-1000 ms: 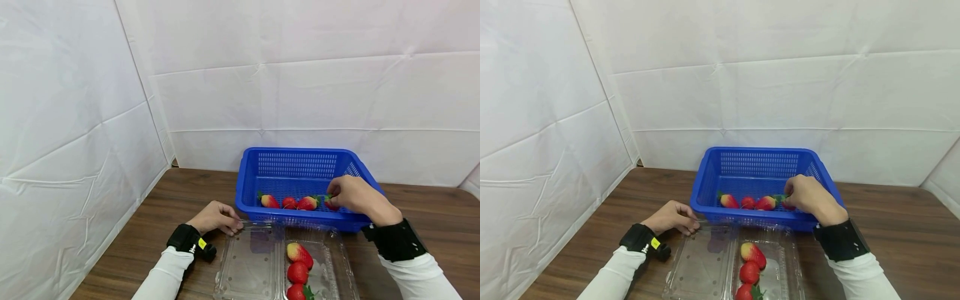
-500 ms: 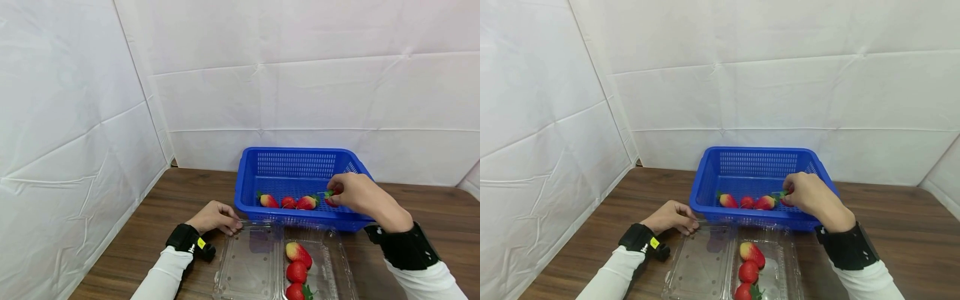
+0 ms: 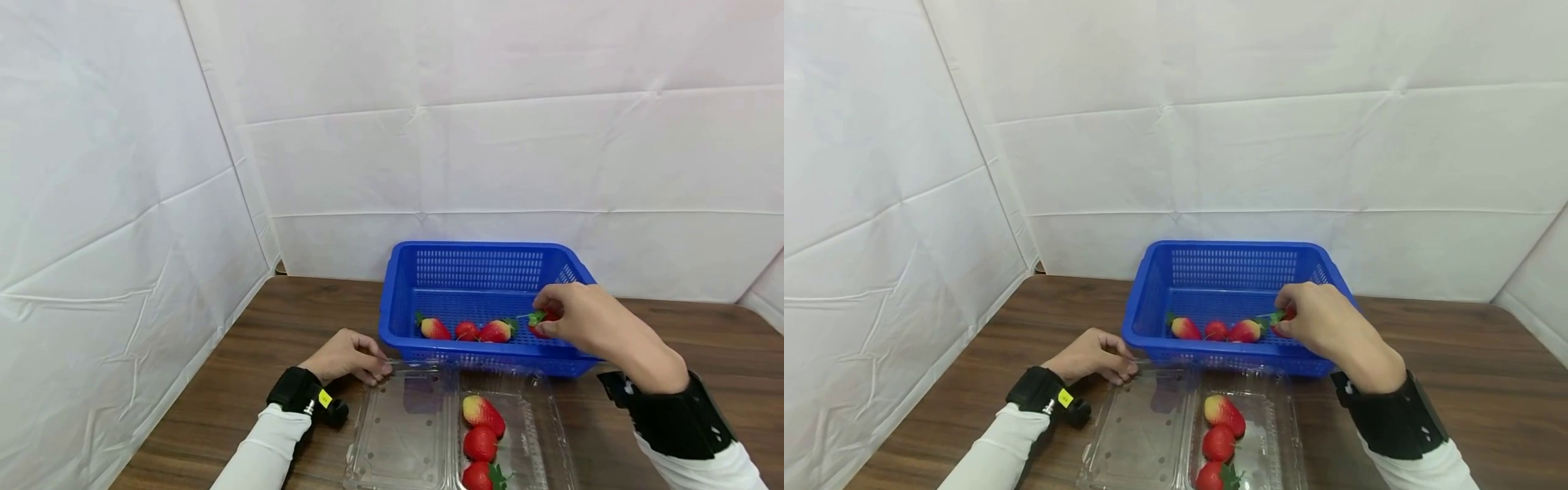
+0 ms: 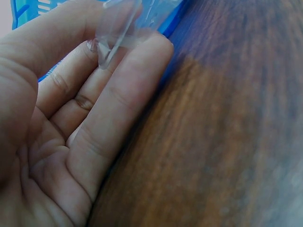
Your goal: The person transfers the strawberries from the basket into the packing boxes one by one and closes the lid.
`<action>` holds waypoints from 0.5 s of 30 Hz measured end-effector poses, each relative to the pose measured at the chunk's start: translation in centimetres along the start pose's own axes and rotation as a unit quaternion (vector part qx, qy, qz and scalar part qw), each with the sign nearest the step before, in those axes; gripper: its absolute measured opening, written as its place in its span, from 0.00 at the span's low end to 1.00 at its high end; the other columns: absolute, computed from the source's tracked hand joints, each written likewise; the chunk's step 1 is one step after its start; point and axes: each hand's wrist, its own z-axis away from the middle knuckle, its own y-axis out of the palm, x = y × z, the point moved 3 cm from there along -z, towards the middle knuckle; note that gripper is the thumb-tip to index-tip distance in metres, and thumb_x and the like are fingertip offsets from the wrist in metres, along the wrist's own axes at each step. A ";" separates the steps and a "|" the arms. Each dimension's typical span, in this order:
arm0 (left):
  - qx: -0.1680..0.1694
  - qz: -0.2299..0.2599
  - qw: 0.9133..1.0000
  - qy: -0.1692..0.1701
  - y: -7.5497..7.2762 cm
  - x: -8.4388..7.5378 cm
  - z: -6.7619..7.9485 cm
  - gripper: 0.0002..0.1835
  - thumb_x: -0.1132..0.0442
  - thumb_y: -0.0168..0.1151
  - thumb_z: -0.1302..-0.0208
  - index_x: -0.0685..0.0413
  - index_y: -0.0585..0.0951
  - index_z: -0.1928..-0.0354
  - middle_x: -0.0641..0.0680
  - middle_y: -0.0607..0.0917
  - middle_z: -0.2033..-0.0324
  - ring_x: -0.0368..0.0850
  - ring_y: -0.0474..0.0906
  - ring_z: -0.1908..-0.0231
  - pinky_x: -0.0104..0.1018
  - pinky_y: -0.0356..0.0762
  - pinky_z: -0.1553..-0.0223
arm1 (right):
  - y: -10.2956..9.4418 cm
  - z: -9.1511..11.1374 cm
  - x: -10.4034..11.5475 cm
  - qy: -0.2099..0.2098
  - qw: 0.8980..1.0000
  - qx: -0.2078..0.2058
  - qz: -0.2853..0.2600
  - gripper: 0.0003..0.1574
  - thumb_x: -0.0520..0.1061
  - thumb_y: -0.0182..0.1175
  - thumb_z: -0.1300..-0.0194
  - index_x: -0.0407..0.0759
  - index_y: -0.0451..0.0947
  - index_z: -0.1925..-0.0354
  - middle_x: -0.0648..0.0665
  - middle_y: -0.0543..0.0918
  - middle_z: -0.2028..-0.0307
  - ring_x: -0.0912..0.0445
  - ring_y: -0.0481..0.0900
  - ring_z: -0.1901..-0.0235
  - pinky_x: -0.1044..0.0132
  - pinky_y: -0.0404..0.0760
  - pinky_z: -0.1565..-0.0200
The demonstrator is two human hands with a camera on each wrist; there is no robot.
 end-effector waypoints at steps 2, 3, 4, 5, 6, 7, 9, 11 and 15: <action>-0.001 -0.001 1.000 0.001 0.0 0.0 0.0 0.09 0.69 0.69 0.46 0.69 0.84 0.65 0.60 0.88 0.68 0.49 0.84 0.69 0.36 0.87 0.69 | -0.1 0.3 0.3 -0.004 1.000 -0.001 0.001 0.14 0.40 0.69 0.45 0.36 0.81 0.59 0.44 0.83 0.69 0.52 0.76 0.69 0.50 0.84 0.66; -0.002 -0.001 1.000 0.002 0.0 -0.1 0.0 0.09 0.69 0.69 0.46 0.69 0.83 0.65 0.60 0.88 0.68 0.49 0.84 0.70 0.36 0.87 0.69 | -0.2 0.4 0.4 -0.006 1.000 -0.003 0.002 0.14 0.40 0.70 0.45 0.37 0.81 0.59 0.44 0.83 0.69 0.52 0.76 0.69 0.50 0.84 0.66; -0.002 -0.002 1.000 0.002 0.0 -0.1 0.1 0.09 0.69 0.69 0.46 0.69 0.83 0.65 0.60 0.88 0.68 0.49 0.84 0.70 0.36 0.87 0.69 | -0.3 0.5 0.5 -0.009 1.000 -0.005 0.003 0.14 0.40 0.70 0.45 0.37 0.81 0.59 0.44 0.83 0.69 0.52 0.76 0.69 0.50 0.85 0.65; -0.002 -0.002 1.000 0.002 0.1 -0.1 0.1 0.09 0.69 0.69 0.46 0.69 0.83 0.65 0.60 0.88 0.68 0.49 0.84 0.70 0.35 0.87 0.69 | -0.3 0.6 0.7 -0.012 1.000 -0.007 0.005 0.14 0.40 0.70 0.45 0.37 0.81 0.59 0.44 0.83 0.69 0.52 0.76 0.70 0.49 0.85 0.65; -0.002 -0.002 1.000 0.002 0.1 -0.1 0.1 0.09 0.69 0.69 0.47 0.69 0.83 0.65 0.60 0.88 0.68 0.49 0.84 0.70 0.36 0.87 0.69 | -0.4 0.8 0.8 -0.014 1.000 -0.009 0.006 0.14 0.40 0.70 0.46 0.37 0.82 0.60 0.45 0.83 0.69 0.52 0.76 0.70 0.49 0.85 0.65; -0.002 -0.002 1.000 0.002 0.1 -0.2 0.1 0.09 0.69 0.69 0.47 0.69 0.84 0.65 0.60 0.88 0.68 0.49 0.84 0.70 0.36 0.87 0.69 | -0.4 0.9 0.9 -0.016 1.000 -0.010 0.007 0.14 0.39 0.70 0.46 0.38 0.82 0.60 0.45 0.83 0.69 0.53 0.77 0.70 0.50 0.85 0.65; -0.002 -0.003 1.000 0.002 0.1 -0.2 0.1 0.09 0.69 0.69 0.47 0.69 0.84 0.65 0.60 0.88 0.68 0.49 0.84 0.70 0.36 0.87 0.69 | -0.5 1.1 1.2 -0.019 1.000 -0.011 0.009 0.14 0.39 0.70 0.46 0.38 0.81 0.60 0.45 0.83 0.69 0.53 0.76 0.70 0.50 0.85 0.66; -0.001 -0.003 1.000 0.002 0.1 -0.2 0.0 0.09 0.69 0.69 0.47 0.69 0.84 0.65 0.60 0.88 0.68 0.49 0.84 0.70 0.36 0.87 0.69 | -0.6 1.3 1.4 -0.021 1.000 -0.009 0.009 0.14 0.39 0.70 0.46 0.38 0.81 0.59 0.46 0.83 0.70 0.54 0.76 0.70 0.51 0.85 0.66; 0.000 -0.006 1.000 0.002 0.0 -0.1 0.0 0.09 0.68 0.69 0.47 0.68 0.84 0.65 0.59 0.88 0.68 0.49 0.84 0.70 0.36 0.87 0.69 | -0.7 1.6 1.8 -0.020 1.000 0.001 0.006 0.16 0.41 0.70 0.45 0.39 0.81 0.58 0.48 0.82 0.69 0.55 0.76 0.70 0.54 0.84 0.67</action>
